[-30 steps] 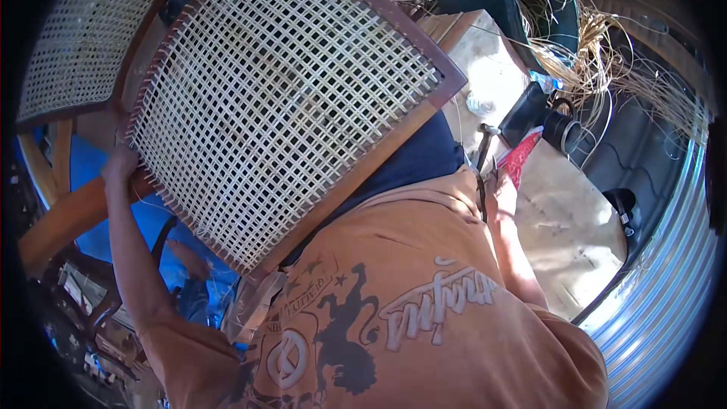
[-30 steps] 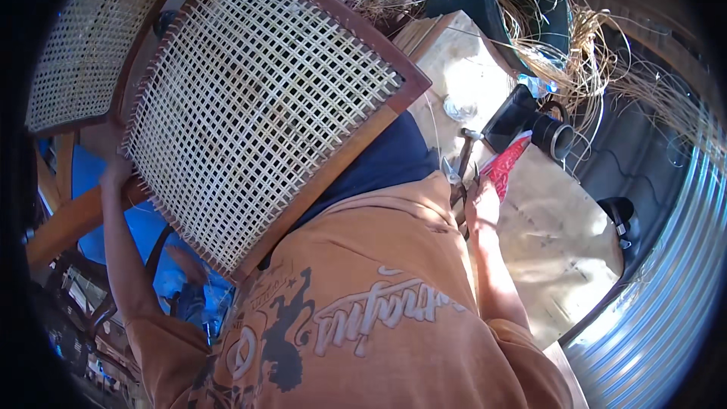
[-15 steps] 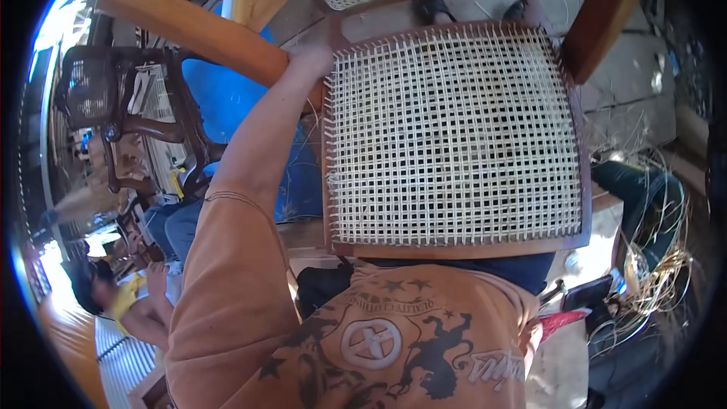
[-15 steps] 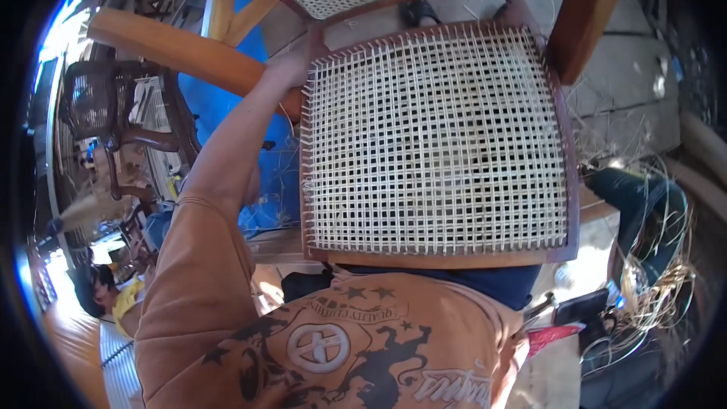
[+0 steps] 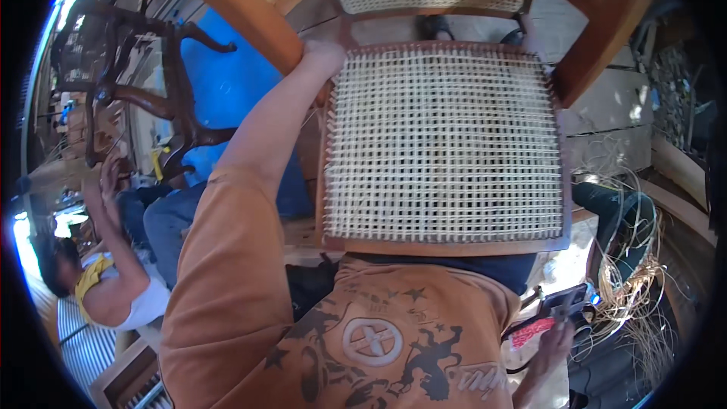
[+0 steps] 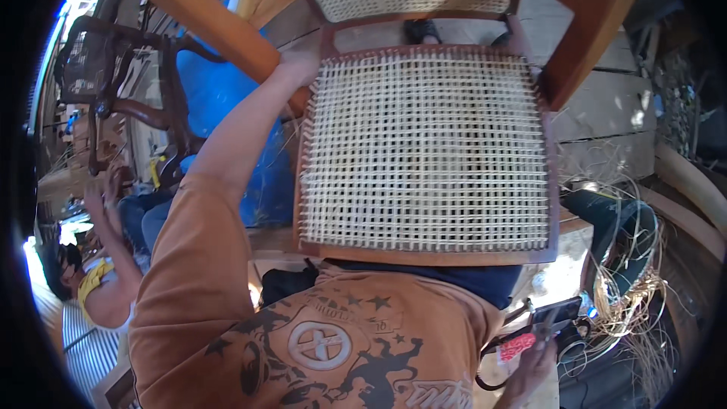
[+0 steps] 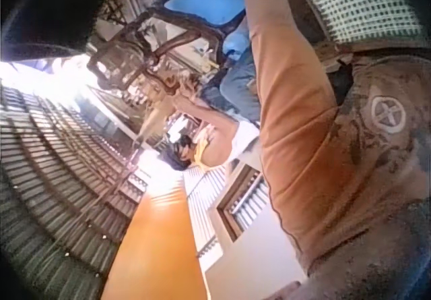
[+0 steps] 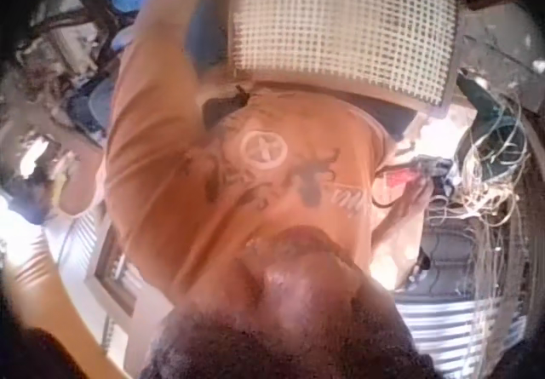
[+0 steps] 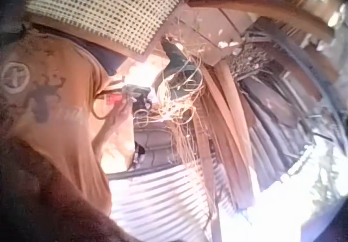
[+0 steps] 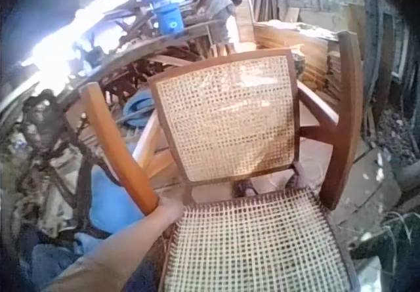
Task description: Weaving a cane seat into a wooden chair frame.
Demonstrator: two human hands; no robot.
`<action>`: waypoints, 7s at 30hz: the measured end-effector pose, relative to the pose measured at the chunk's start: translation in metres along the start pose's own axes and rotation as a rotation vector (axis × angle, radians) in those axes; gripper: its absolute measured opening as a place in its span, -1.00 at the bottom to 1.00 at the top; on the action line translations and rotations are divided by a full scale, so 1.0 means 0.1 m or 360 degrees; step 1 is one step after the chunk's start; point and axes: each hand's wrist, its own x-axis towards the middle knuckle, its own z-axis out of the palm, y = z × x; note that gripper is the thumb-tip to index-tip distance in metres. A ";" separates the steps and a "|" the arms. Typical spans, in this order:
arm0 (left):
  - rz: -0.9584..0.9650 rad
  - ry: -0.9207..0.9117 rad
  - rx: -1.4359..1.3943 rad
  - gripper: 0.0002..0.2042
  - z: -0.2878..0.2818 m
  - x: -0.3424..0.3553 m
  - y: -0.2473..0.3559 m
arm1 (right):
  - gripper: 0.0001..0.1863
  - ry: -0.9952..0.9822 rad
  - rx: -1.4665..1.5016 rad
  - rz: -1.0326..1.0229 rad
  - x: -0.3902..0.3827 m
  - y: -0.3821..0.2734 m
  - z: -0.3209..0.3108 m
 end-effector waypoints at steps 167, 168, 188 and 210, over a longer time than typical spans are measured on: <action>-0.0872 0.0969 -0.2253 -0.85 1.25 -1.51 0.49 | -0.63 -0.1249 -0.0965 -0.2806 0.93 -2.47 5.65; -0.0863 0.0990 -0.2237 -0.84 1.26 -1.50 0.49 | -0.63 -0.1168 -0.0944 -0.2844 0.92 -2.44 5.65; -0.0845 0.0980 -0.2283 -0.85 1.32 -1.47 0.50 | -0.74 -0.1684 -0.0990 -0.2681 1.12 -2.77 5.81; -0.0889 0.0865 -0.2179 -0.83 1.29 -1.49 0.49 | -0.80 -0.1653 -0.0733 -0.2129 1.12 -2.94 5.96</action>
